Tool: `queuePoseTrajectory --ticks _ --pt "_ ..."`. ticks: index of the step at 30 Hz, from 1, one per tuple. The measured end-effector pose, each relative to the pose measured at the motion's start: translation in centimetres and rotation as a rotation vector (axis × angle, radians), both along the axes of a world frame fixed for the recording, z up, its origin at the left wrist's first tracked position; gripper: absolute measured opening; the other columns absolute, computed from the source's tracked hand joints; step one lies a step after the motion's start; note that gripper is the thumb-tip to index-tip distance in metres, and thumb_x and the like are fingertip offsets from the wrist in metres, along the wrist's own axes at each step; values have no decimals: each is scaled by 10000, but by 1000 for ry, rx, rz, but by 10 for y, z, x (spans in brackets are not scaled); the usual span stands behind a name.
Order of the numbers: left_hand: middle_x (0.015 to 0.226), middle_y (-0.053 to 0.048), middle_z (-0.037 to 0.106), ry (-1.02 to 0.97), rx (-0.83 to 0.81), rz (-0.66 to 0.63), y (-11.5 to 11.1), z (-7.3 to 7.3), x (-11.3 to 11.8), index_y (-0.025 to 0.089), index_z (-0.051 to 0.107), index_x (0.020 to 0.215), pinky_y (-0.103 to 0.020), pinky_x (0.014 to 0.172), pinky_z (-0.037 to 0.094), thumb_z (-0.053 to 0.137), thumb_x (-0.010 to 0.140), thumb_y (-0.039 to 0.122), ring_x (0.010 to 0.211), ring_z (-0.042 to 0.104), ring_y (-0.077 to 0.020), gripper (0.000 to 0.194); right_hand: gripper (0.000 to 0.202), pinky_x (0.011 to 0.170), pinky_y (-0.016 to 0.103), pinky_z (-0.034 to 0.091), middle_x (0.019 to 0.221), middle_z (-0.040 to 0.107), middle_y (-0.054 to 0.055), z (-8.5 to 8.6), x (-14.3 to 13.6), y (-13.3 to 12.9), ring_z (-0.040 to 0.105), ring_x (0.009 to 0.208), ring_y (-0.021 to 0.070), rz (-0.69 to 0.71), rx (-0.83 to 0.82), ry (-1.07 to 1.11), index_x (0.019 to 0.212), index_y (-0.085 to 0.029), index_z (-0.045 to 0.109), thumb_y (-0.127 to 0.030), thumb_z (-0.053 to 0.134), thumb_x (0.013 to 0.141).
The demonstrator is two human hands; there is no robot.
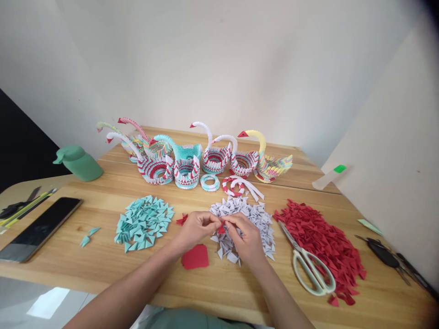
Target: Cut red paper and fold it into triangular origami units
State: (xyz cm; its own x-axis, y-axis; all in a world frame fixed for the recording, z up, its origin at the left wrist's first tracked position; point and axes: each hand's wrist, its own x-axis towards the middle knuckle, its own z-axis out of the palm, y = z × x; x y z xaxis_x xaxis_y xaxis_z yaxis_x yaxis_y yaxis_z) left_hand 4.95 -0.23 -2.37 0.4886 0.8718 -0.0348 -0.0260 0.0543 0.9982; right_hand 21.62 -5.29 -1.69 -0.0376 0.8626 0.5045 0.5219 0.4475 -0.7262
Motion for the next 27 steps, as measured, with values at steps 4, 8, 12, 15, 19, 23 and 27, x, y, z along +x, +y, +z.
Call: queuePoseTrajectory --ticks 4,8,12,15,19,23,27 --pt "582 9 570 -5 3 4 -1 0 0 130 649 653 -223 582 398 658 704 292 573 481 -106 170 205 739 303 507 880 685 48 1 -1 0 648 824 184 -7 -3 -7 992 -238 704 -177 530 904" --pt "599 0 586 -9 5 -6 -1 2 -1 129 647 656 -229 600 412 655 715 300 591 500 -114 181 202 736 301 505 877 681 47 1 -1 0 647 821 182 -4 -1 -3 990 -236 700 -170 530 903" --pt "597 1 586 -6 12 9 -1 1 0 128 646 654 -228 602 412 653 709 287 594 502 -114 168 202 733 296 503 875 678 45 2 0 -1 646 818 178 0 0 2 989 -236 698 -161 531 903" --pt "594 3 584 -11 15 17 0 0 0 129 644 650 -227 601 412 655 699 282 591 504 -114 161 201 732 294 504 873 681 44 3 -1 -1 647 816 177 1 7 0 984 -235 700 -162 533 900" --pt "612 -6 605 -17 19 15 0 2 0 128 649 660 -233 611 425 660 706 291 600 520 -120 170 199 727 291 512 872 687 44 0 -2 -1 652 809 178 -12 -6 15 984 -235 702 -180 532 897" --pt "637 -15 624 -27 53 45 1 3 0 133 649 672 -235 624 432 656 720 289 619 533 -126 163 209 711 286 520 905 689 51 1 0 3 649 810 179 -30 -49 39 1031 -232 693 -204 545 886" --pt "676 -29 649 -34 54 109 3 5 -1 138 651 677 -238 623 439 674 712 319 626 553 -132 186 180 677 287 532 958 683 71 22 2 -9 644 820 191 -93 -68 189 1004 -224 690 -244 555 887"
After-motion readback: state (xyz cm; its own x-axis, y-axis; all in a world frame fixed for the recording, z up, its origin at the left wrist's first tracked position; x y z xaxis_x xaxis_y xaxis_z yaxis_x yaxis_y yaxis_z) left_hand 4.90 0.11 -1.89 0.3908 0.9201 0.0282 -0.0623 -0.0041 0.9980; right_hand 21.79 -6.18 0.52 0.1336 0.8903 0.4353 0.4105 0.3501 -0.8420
